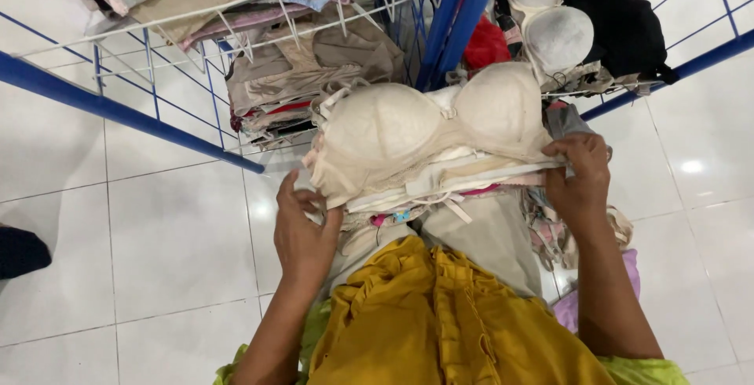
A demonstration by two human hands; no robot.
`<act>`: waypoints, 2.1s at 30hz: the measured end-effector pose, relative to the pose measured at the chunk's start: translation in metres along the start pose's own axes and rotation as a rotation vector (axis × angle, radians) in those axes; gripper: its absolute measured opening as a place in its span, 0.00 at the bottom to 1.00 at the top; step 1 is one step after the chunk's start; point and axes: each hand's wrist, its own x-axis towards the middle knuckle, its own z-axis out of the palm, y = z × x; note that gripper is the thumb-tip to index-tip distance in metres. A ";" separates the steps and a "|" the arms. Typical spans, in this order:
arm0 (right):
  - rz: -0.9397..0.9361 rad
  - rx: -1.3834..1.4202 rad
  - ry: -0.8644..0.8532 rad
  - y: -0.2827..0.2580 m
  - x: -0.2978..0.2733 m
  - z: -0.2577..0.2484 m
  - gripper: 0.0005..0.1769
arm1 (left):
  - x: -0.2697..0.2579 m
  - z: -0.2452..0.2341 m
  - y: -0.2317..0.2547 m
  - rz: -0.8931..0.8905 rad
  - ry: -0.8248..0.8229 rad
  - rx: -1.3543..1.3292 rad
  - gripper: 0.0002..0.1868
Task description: Sorting and inspecting bras and underwear on a display rack in a retail store.
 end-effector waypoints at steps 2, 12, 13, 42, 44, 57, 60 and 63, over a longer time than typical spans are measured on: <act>-0.005 0.023 -0.005 -0.009 0.011 -0.009 0.22 | 0.001 0.000 -0.003 0.403 0.177 0.240 0.32; -0.186 -0.015 -0.065 -0.055 0.053 0.021 0.20 | 0.017 -0.001 -0.038 0.821 0.115 0.382 0.08; -0.171 -0.025 -0.060 -0.054 0.047 0.030 0.20 | 0.020 -0.004 -0.048 0.828 0.097 0.378 0.08; 1.075 -0.338 0.166 0.334 -0.193 0.184 0.38 | 0.090 0.095 0.083 1.083 -0.273 0.648 0.26; 1.093 -0.315 0.151 0.333 -0.187 0.180 0.39 | 0.093 0.097 0.085 1.066 -0.283 0.656 0.26; 1.441 0.352 0.787 0.359 -0.185 0.109 0.21 | 0.095 0.100 0.082 1.076 -0.255 0.623 0.24; 0.992 0.177 0.708 0.348 -0.150 0.055 0.12 | 0.093 0.097 0.077 1.108 -0.230 0.596 0.23; 0.698 0.287 0.686 0.289 -0.070 -0.015 0.11 | 0.090 0.095 0.074 1.138 -0.197 0.556 0.22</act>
